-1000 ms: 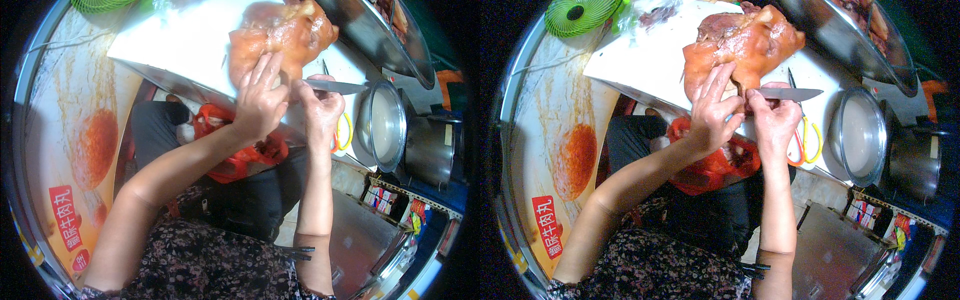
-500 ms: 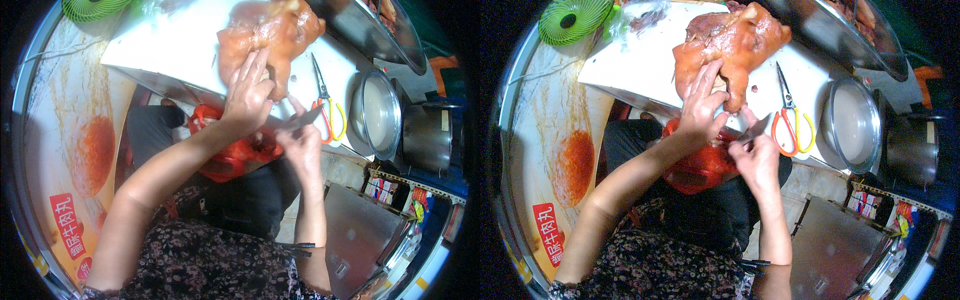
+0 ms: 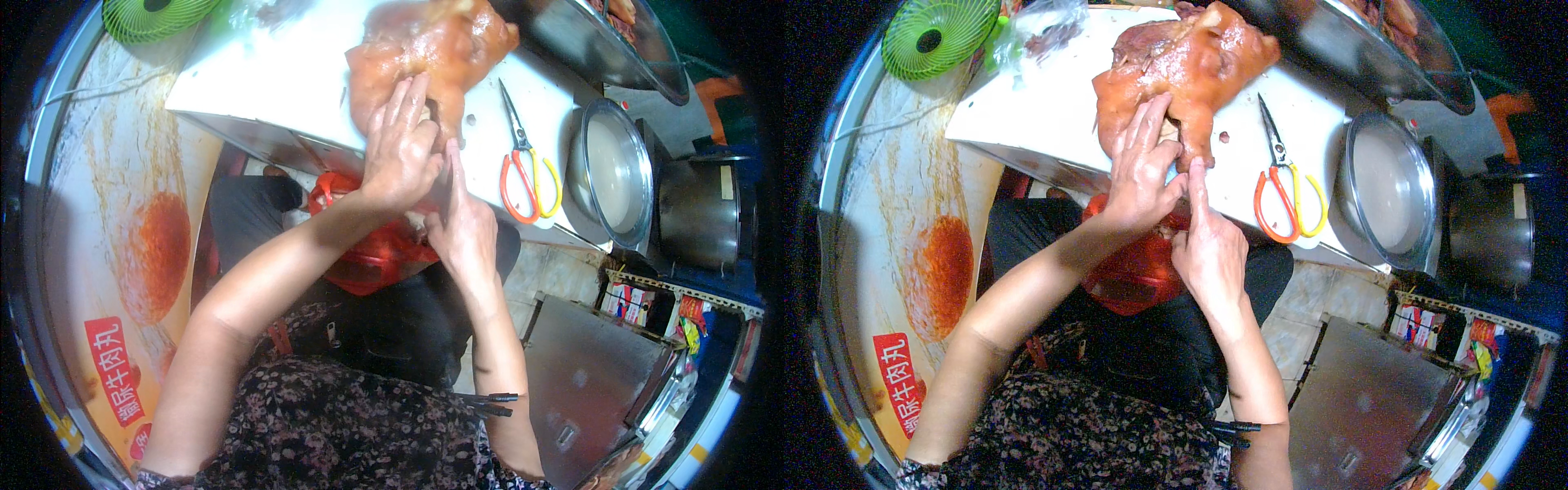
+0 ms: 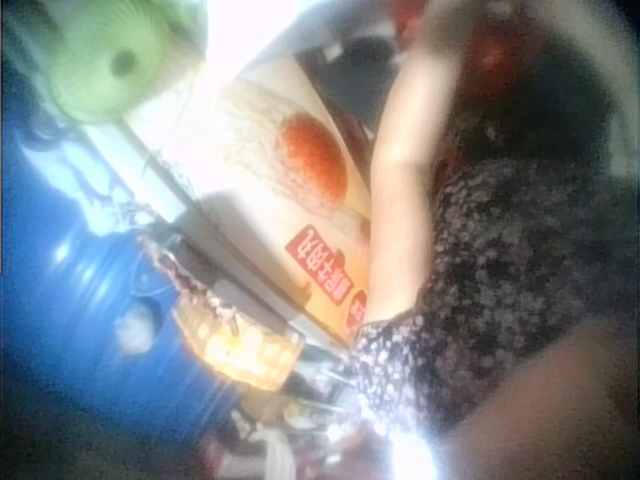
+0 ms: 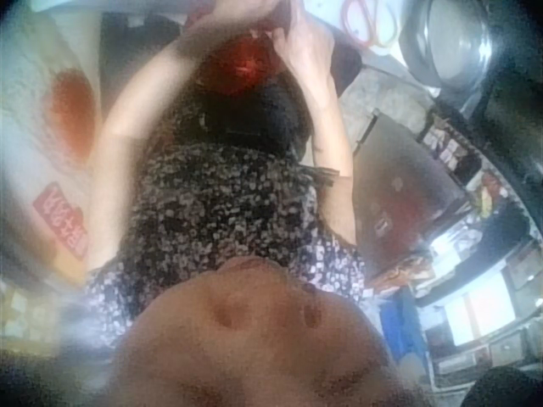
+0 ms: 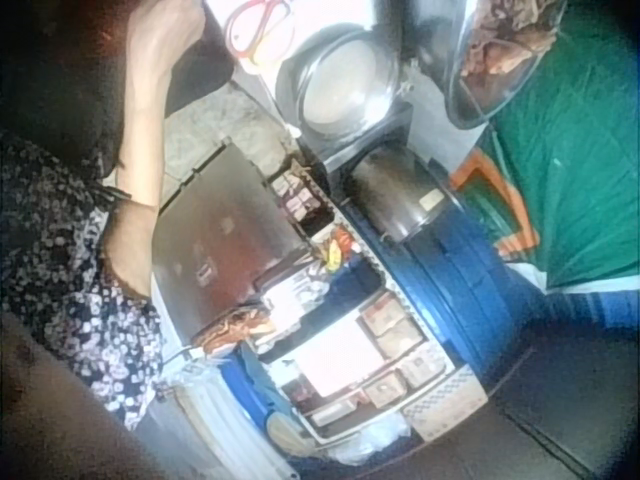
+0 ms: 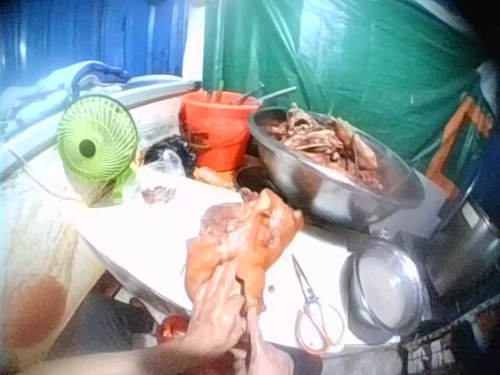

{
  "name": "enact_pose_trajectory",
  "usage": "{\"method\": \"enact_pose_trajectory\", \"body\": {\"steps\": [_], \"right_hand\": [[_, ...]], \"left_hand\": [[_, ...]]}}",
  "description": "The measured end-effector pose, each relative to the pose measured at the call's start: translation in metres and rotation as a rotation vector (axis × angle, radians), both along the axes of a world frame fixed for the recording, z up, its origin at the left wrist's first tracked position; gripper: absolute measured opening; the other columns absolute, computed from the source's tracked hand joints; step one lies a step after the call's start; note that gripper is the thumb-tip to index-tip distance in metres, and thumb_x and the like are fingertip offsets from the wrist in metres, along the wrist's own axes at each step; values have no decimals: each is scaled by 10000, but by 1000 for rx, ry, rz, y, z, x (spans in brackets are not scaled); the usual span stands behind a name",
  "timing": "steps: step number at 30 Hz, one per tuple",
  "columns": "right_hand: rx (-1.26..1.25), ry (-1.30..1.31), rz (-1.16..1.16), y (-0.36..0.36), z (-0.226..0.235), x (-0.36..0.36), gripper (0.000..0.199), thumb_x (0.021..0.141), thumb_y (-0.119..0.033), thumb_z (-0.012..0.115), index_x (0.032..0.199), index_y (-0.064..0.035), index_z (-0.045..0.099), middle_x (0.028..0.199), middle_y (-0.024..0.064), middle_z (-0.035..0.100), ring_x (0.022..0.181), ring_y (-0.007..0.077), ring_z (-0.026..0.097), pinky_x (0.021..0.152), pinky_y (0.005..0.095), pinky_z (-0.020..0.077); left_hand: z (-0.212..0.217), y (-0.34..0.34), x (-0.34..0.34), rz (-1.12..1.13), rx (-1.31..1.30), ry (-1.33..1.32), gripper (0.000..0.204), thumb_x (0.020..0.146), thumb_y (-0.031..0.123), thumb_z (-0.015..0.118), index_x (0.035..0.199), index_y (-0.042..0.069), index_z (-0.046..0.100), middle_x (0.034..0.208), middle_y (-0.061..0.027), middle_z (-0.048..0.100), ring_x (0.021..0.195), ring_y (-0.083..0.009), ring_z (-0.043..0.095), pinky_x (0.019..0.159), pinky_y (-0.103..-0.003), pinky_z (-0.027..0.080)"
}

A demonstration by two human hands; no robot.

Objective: The person deconstructs a cooked pig head by hand and using a knife, removing pieces of meat and skin and placing them into a large metal bowl.

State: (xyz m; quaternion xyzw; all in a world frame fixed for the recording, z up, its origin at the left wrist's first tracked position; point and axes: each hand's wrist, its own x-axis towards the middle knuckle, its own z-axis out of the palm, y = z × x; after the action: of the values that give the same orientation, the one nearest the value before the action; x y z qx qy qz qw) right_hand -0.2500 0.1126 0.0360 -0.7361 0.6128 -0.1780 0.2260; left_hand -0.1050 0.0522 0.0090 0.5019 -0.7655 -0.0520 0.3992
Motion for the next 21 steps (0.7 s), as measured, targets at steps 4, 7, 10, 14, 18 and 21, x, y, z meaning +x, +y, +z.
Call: {"method": "enact_pose_trajectory", "body": {"steps": [4,7,10,14,18,21], "right_hand": [[58,-71,-48,-6,2,1,1005,742,17,679,1625,-76,206,911,290,703,835,470,704,776,527,577],[-25,-166,-42,-6,-3,-1,1017,735,18,683,1626,-95,208,969,303,702,881,476,702,817,525,574],[-33,-255,30,-8,-4,-2,1019,730,17,693,1624,-120,224,1026,303,701,927,479,698,853,520,571],[15,-240,36,-11,3,2,1013,734,12,701,1624,-139,242,1019,292,706,937,470,702,856,519,570],[85,-255,-49,-12,4,1,1016,740,2,714,1625,-127,233,983,303,704,924,467,707,842,518,571],[111,-271,-65,-13,4,2,1010,747,-6,722,1623,-106,228,964,307,703,914,467,710,835,518,572]], "left_hand": [[-7,-2,2,-16,-41,49,244,758,98,734,952,-47,714,1565,-330,368,1467,-480,340,1158,-570,277],[-9,-3,2,-17,-61,60,265,750,122,746,953,-44,703,1570,-316,370,1457,-481,354,1152,-563,294],[-12,-4,2,11,-91,-7,287,737,139,764,958,-27,686,1586,-289,361,1444,-482,369,1152,-543,310],[-17,-5,1,40,-101,-44,283,745,142,752,962,-27,687,1587,-288,364,1438,-483,376,1148,-539,316],[-16,-5,-1,35,-132,15,285,740,133,744,965,-34,690,1582,-286,373,1437,-481,381,1141,-538,325],[-14,-3,-2,32,-105,29,305,734,129,744,980,-44,694,1575,-284,382,1434,-480,386,1137,-539,329]]}}
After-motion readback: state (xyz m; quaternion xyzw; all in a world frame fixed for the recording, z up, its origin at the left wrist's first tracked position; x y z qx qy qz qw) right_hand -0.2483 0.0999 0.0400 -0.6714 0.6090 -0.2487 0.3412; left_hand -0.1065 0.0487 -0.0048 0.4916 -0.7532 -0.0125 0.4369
